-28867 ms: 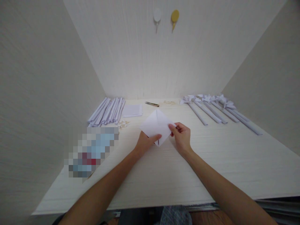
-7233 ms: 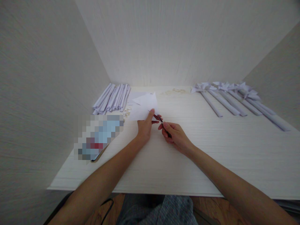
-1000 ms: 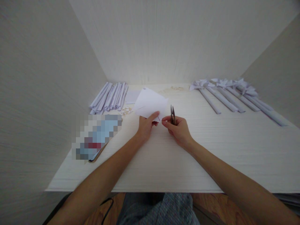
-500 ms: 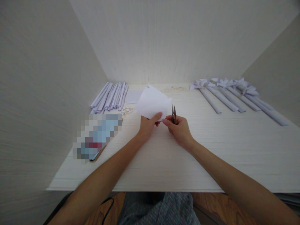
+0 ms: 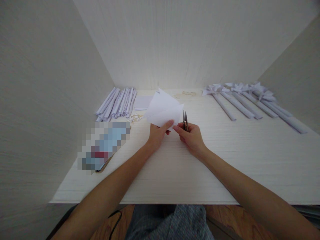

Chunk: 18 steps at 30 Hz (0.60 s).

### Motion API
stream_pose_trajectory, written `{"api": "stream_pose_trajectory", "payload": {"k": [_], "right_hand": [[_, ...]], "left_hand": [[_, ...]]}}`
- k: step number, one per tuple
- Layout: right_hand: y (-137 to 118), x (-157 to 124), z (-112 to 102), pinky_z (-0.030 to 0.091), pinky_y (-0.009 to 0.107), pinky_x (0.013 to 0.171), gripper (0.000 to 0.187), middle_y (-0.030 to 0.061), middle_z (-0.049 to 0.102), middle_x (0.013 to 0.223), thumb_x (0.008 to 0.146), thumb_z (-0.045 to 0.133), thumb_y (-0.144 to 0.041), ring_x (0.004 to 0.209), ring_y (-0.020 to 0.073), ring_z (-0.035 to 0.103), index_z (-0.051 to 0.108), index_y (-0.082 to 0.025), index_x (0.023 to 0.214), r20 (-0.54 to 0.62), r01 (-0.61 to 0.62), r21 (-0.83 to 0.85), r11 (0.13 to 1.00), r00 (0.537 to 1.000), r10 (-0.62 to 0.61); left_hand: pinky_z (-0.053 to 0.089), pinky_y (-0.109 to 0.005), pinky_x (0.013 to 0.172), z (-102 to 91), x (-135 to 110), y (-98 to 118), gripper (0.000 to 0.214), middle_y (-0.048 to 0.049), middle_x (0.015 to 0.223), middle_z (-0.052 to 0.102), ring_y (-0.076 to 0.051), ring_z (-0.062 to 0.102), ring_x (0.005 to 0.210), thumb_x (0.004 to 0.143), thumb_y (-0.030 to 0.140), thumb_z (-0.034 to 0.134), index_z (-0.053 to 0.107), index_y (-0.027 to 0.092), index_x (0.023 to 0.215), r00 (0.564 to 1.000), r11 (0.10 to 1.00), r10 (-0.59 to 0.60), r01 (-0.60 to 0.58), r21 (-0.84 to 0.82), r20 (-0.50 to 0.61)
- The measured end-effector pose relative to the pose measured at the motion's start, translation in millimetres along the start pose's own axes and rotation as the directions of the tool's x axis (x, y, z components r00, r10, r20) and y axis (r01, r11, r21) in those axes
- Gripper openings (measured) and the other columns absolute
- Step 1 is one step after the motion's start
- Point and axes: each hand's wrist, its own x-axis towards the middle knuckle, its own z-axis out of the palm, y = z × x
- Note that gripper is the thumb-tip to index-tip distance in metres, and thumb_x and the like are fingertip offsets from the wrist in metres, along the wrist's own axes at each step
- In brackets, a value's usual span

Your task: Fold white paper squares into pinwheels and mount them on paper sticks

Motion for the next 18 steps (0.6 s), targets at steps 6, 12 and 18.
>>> {"api": "stream_pose_trajectory", "payload": {"k": [6,12,18], "right_hand": [[1.3,0.8,-0.6,0.014,0.020,0.034,0.025,-0.0094,0.034,0.039,0.057,0.069,-0.036,0.035,0.0024,0.023,0.055,-0.015,0.060,0.000,0.004,-0.006,1.000,1.000,-0.004],[2.6,1.1,-1.7,0.013,0.020,0.035,0.024,-0.0092,0.035,0.040,0.058,0.068,-0.034,0.035,0.0021,0.023,0.055,-0.015,0.060,0.005,0.013,-0.006,1.000,1.000,-0.013],[2.5,1.0,-1.7,0.014,0.020,0.034,0.023,-0.0094,0.035,0.040,0.057,0.069,-0.032,0.035,0.0025,0.024,0.053,-0.015,0.059,-0.005,0.008,0.006,1.000,1.000,-0.008]], "left_hand": [[0.035,-0.017,0.036,0.7,-0.8,0.6,0.023,0.0026,0.059,0.055,-0.006,0.045,0.044,0.055,0.026,0.067,0.057,0.014,0.071,1.000,1.000,0.004,-0.003,-0.013,0.011],[0.034,-0.018,0.035,0.6,-1.0,0.5,0.022,0.0025,0.057,0.054,-0.006,0.044,0.043,0.055,0.026,0.067,0.056,0.014,0.069,1.000,1.000,0.012,-0.012,0.000,0.013],[0.034,-0.017,0.035,-1.8,0.2,-3.1,0.021,0.0023,0.055,0.053,-0.006,0.044,0.042,0.056,0.029,0.066,0.055,0.014,0.066,0.999,0.998,0.016,-0.019,0.056,0.042]]}}
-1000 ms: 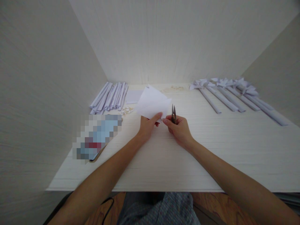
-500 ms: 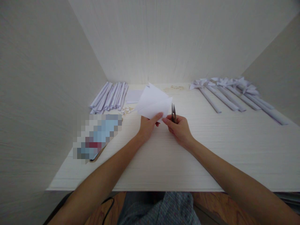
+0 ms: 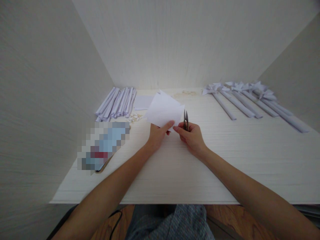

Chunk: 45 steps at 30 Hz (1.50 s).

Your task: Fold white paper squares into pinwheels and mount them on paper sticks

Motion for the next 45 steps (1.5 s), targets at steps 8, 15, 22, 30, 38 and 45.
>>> {"api": "stream_pose_trajectory", "payload": {"k": [8,15,22,30,38,45], "right_hand": [[-8,-6,3,0.013,0.020,0.034,0.022,-0.0102,0.033,0.040,0.068,0.060,-0.038,0.033,0.0027,0.024,0.054,-0.016,0.070,0.088,-0.014,0.072,0.997,0.996,0.007],[-10,-17,12,0.020,0.020,0.037,0.032,-0.0091,0.038,0.047,0.073,0.053,-0.045,0.036,0.0027,0.032,0.055,-0.015,0.083,0.255,-0.134,0.099,0.986,0.961,0.105],[-8,-16,11,0.020,0.020,0.035,0.031,-0.0069,0.046,0.047,0.071,0.056,-0.043,0.034,0.0025,0.034,0.057,-0.013,0.075,0.269,-0.195,0.047,0.980,0.947,0.175],[-9,-16,12,0.024,0.019,0.035,0.031,-0.0043,0.053,0.050,0.069,0.057,-0.045,0.034,0.0028,0.038,0.057,-0.013,0.071,0.257,-0.169,0.037,0.985,0.954,0.154],[-9,-15,11,0.020,0.019,0.032,0.031,-0.0063,0.049,0.045,0.068,0.058,-0.044,0.030,0.0023,0.034,0.057,-0.014,0.071,0.263,-0.207,0.044,0.977,0.946,0.189],[-11,-16,12,0.014,0.018,0.031,0.030,-0.0069,0.047,0.042,0.065,0.060,-0.043,0.029,0.0014,0.031,0.057,-0.013,0.068,0.238,-0.252,0.054,0.966,0.943,0.232]], "left_hand": [[0.036,-0.018,0.037,-1.3,2,1,0.014,0.0017,0.054,0.054,-0.008,0.048,0.047,0.062,0.028,0.061,0.053,0.015,0.061,0.999,0.998,0.047,-0.047,0.030,-0.012],[0.036,-0.016,0.040,-4.6,8,3,0.014,0.0017,0.060,0.056,-0.009,0.054,0.054,0.063,0.028,0.060,0.054,0.016,0.067,0.986,0.986,0.038,-0.062,-0.154,-0.160],[0.038,-0.016,0.042,-4.2,7,5,0.015,0.0008,0.060,0.058,-0.008,0.055,0.056,0.065,0.029,0.059,0.055,0.015,0.069,0.990,0.976,-0.021,-0.010,-0.216,-0.141],[0.038,-0.016,0.042,-2.9,4,6,0.016,0.0029,0.057,0.056,-0.008,0.053,0.052,0.065,0.030,0.059,0.053,0.016,0.065,0.992,0.973,-0.042,0.014,-0.230,-0.120],[0.037,-0.017,0.043,-2.4,4,6,0.018,0.0021,0.058,0.057,-0.008,0.054,0.054,0.065,0.034,0.058,0.053,0.016,0.067,0.990,0.978,-0.044,0.016,-0.207,-0.131],[0.036,-0.016,0.042,-2.8,5,6,0.019,0.0027,0.058,0.056,-0.008,0.053,0.053,0.066,0.034,0.059,0.052,0.016,0.068,0.988,0.978,-0.047,0.016,-0.206,-0.147]]}}
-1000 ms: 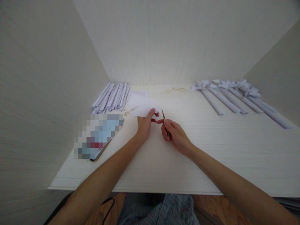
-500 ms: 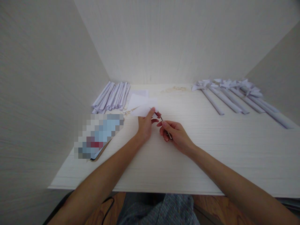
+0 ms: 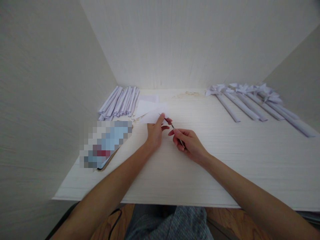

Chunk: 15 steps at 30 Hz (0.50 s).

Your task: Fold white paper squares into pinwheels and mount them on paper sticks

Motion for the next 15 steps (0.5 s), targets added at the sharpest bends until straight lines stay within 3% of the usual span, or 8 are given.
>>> {"api": "stream_pose_trajectory", "payload": {"k": [15], "right_hand": [[-2.8,0.2,0.4,0.013,0.018,0.031,0.029,-0.0070,0.045,0.040,0.064,0.061,-0.042,0.029,0.0012,0.030,0.057,-0.013,0.064,-0.023,-0.037,0.033,0.999,0.999,0.038]], "left_hand": [[0.037,-0.016,0.042,1.3,-2.4,-2.4,0.019,0.0029,0.059,0.056,-0.008,0.054,0.054,0.064,0.031,0.061,0.052,0.016,0.071,1.000,1.000,-0.022,0.022,-0.022,0.015]]}}
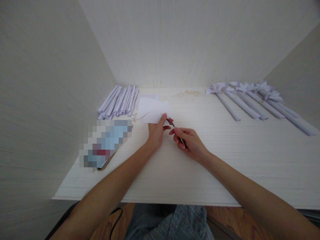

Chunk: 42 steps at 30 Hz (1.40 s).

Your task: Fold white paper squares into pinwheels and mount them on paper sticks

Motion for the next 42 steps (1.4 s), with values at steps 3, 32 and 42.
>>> {"api": "stream_pose_trajectory", "payload": {"k": [3,32,42], "right_hand": [[-0.1,0.0,-0.1,0.012,0.018,0.031,0.028,-0.0071,0.045,0.040,0.065,0.061,-0.041,0.029,0.0011,0.030,0.056,-0.013,0.064,-0.009,-0.009,0.004,1.000,1.000,0.009],[-1.2,-0.9,1.0,0.011,0.018,0.031,0.025,-0.0068,0.044,0.039,0.065,0.061,-0.037,0.028,0.0007,0.028,0.056,-0.013,0.062,-0.025,-0.012,0.033,0.999,1.000,0.013],[0.2,0.1,-0.2,0.008,0.018,0.030,0.023,-0.0077,0.041,0.038,0.064,0.062,-0.034,0.027,-0.0006,0.024,0.057,-0.012,0.061,-0.032,-0.021,0.065,0.998,0.999,0.023]], "left_hand": [[0.037,-0.016,0.042,0.5,-0.3,0.2,0.018,0.0027,0.058,0.056,-0.008,0.054,0.054,0.064,0.030,0.060,0.052,0.016,0.070,1.000,1.000,0.004,-0.004,0.005,-0.003],[0.037,-0.016,0.041,0.8,-0.7,-0.7,0.017,0.0021,0.059,0.057,-0.008,0.055,0.055,0.066,0.030,0.060,0.053,0.016,0.070,1.000,1.000,0.018,-0.018,0.021,0.008],[0.037,-0.015,0.040,0.4,0.1,-2.1,0.017,0.0032,0.059,0.056,-0.009,0.057,0.055,0.063,0.027,0.062,0.052,0.015,0.071,1.000,0.999,0.027,-0.026,-0.032,0.014]]}}
